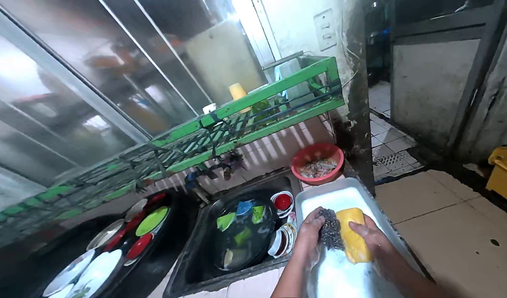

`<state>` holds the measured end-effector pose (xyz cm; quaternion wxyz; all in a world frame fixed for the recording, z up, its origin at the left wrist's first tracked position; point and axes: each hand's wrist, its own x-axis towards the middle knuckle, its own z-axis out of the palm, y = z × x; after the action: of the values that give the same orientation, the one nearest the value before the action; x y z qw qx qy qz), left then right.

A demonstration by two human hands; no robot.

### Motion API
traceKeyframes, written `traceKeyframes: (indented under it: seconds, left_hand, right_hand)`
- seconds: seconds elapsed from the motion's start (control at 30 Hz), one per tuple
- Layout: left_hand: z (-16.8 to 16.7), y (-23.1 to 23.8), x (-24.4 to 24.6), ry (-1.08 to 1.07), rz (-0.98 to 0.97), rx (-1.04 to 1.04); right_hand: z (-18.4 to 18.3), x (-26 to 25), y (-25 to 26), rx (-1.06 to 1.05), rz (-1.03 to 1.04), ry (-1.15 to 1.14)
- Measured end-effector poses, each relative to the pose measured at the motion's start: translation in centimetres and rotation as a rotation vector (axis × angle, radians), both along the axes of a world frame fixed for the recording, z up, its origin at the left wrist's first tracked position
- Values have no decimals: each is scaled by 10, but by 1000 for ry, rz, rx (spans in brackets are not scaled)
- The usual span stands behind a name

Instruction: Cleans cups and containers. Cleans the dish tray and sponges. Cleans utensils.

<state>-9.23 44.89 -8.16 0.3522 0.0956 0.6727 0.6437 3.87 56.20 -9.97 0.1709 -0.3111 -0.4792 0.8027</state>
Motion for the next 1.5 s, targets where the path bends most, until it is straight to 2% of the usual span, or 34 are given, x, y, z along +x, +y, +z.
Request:
traceKeyframes:
  seconds: [0.27, 0.43, 0.53, 0.63, 0.7, 0.8, 0.97, 1.03, 1.1, 1.17, 1.33, 1.4, 1.43, 1.5]
  left_hand:
    - [13, 2, 0, -5, -13, 142]
    - [24, 14, 23, 19, -109, 179]
    - [5, 23, 40, 293, -168, 80]
    - [-4, 26, 48, 634, -209, -120]
    - [2, 28, 50, 713, -242, -279]
    - [11, 29, 49, 604, -232, -337]
    - [27, 31, 49, 462, -90, -114]
    - [28, 35, 56, 518, -93, -147]
    - [13, 40, 64, 694, -74, -255]
    - [-2, 41, 73, 751, -79, -241]
    - [13, 32, 76, 228, -109, 124]
    - [18, 25, 64, 122, -87, 212]
    - [18, 21, 57, 107, -44, 194]
    - [10, 12, 41, 216, 18, -23]
  right_hand:
    - [0, -1, 4, -38, -104, 45]
    - [1, -2, 2, -98, -84, 41]
    - [-1, -1, 0, -111, -98, 50]
    - [-2, -2, 1, -61, -119, 17]
    - [6, 0, 1, 0, -111, -13]
    - [3, 1, -2, 32, -76, 6]
    - [4, -2, 2, -97, -139, -4]
    - [6, -2, -3, -134, -132, 45]
    - [3, 1, -7, -130, -67, 125]
    - [2, 2, -7, -96, -5, 143]
    - [4, 4, 2, -112, 149, -5]
    - [5, 0, 4, -85, 131, -41]
    - [6, -1, 4, -47, 118, -58]
    - [11, 1, 6, 97, 125, -113]
